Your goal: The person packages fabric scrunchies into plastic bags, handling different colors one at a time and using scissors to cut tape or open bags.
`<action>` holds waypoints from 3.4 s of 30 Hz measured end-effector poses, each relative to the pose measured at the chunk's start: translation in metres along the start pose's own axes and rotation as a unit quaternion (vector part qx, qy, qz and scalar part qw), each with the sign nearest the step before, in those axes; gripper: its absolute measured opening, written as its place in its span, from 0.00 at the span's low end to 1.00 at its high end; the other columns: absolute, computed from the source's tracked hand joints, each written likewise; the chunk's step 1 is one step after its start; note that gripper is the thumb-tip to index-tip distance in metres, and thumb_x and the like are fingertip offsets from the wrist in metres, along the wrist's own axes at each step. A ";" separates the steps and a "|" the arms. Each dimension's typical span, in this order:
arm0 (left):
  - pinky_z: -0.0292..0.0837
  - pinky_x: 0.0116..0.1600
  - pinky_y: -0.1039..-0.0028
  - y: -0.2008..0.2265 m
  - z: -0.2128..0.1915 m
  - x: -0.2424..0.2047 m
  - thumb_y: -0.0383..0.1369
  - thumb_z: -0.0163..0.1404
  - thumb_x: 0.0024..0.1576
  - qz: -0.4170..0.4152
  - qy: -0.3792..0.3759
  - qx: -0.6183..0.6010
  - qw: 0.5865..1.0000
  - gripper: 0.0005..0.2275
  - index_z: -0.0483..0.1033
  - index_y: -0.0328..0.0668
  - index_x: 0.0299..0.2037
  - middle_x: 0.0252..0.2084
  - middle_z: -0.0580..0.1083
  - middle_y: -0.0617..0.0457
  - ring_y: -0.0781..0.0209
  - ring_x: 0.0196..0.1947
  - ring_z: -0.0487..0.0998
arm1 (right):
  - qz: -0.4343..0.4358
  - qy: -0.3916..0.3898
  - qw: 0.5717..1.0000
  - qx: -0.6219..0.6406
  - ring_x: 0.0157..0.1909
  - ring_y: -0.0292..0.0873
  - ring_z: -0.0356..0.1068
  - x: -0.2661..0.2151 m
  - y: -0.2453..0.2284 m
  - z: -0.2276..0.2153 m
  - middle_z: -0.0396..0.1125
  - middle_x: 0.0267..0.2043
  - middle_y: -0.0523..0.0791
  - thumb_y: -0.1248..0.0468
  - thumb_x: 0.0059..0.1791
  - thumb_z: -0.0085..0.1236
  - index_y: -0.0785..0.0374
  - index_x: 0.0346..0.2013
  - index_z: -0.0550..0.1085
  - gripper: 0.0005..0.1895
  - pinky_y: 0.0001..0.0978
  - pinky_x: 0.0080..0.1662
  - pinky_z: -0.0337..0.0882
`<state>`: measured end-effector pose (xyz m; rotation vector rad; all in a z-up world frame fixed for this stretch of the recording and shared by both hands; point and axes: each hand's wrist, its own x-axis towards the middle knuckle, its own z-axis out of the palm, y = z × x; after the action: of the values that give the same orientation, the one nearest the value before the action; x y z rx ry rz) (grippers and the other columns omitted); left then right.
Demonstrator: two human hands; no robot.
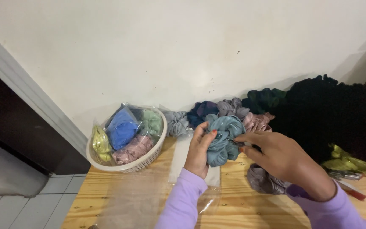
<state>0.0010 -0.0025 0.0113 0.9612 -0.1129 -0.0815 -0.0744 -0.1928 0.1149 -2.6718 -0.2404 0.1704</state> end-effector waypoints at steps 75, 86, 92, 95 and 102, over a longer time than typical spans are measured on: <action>0.71 0.65 0.60 0.007 -0.016 -0.038 0.58 0.60 0.52 -0.091 0.121 0.225 0.963 0.33 0.77 0.40 0.59 0.58 0.76 0.40 0.50 0.63 0.74 | 0.006 0.079 0.966 0.245 0.44 0.52 0.79 0.013 -0.039 0.035 0.80 0.40 0.57 0.58 0.49 0.61 0.56 0.57 0.81 0.21 0.48 0.51 0.77; 0.75 0.60 0.72 -0.024 -0.033 -0.032 0.53 0.52 0.50 -0.040 0.161 0.173 0.971 0.28 0.81 0.44 0.55 0.53 0.81 0.51 0.59 0.56 0.79 | 0.054 -0.015 0.998 0.024 0.51 0.34 0.78 0.016 -0.032 0.032 0.80 0.55 0.30 0.52 0.50 0.53 0.38 0.53 0.83 0.19 0.29 0.50 0.71; 0.77 0.56 0.71 -0.030 -0.040 -0.031 0.53 0.53 0.49 -0.064 0.080 0.122 0.987 0.28 0.79 0.43 0.55 0.50 0.81 0.49 0.59 0.51 0.81 | 0.024 -0.006 0.997 0.075 0.42 0.31 0.78 0.023 -0.020 0.039 0.83 0.46 0.33 0.54 0.50 0.56 0.44 0.51 0.84 0.17 0.26 0.45 0.70; 0.77 0.56 0.69 -0.039 -0.046 -0.026 0.45 0.60 0.49 -0.014 -0.060 0.110 0.992 0.24 0.77 0.42 0.54 0.49 0.80 0.50 0.60 0.49 0.79 | 0.006 -0.001 0.992 0.129 0.51 0.31 0.77 0.028 -0.010 0.040 0.81 0.52 0.35 0.53 0.49 0.55 0.47 0.53 0.83 0.19 0.27 0.50 0.71; 0.79 0.47 0.69 -0.032 -0.036 -0.033 0.35 0.61 0.50 -0.112 0.077 0.075 0.988 0.17 0.83 0.46 0.50 0.43 0.82 0.51 0.58 0.44 0.82 | 0.026 -0.030 0.984 0.176 0.65 0.35 0.74 0.030 -0.007 0.038 0.75 0.65 0.34 0.48 0.48 0.52 0.44 0.59 0.81 0.25 0.31 0.59 0.71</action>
<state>-0.0272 0.0121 -0.0370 1.1238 0.1335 -0.2078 -0.0520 -0.1644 0.0813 -2.3235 -0.1442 0.2811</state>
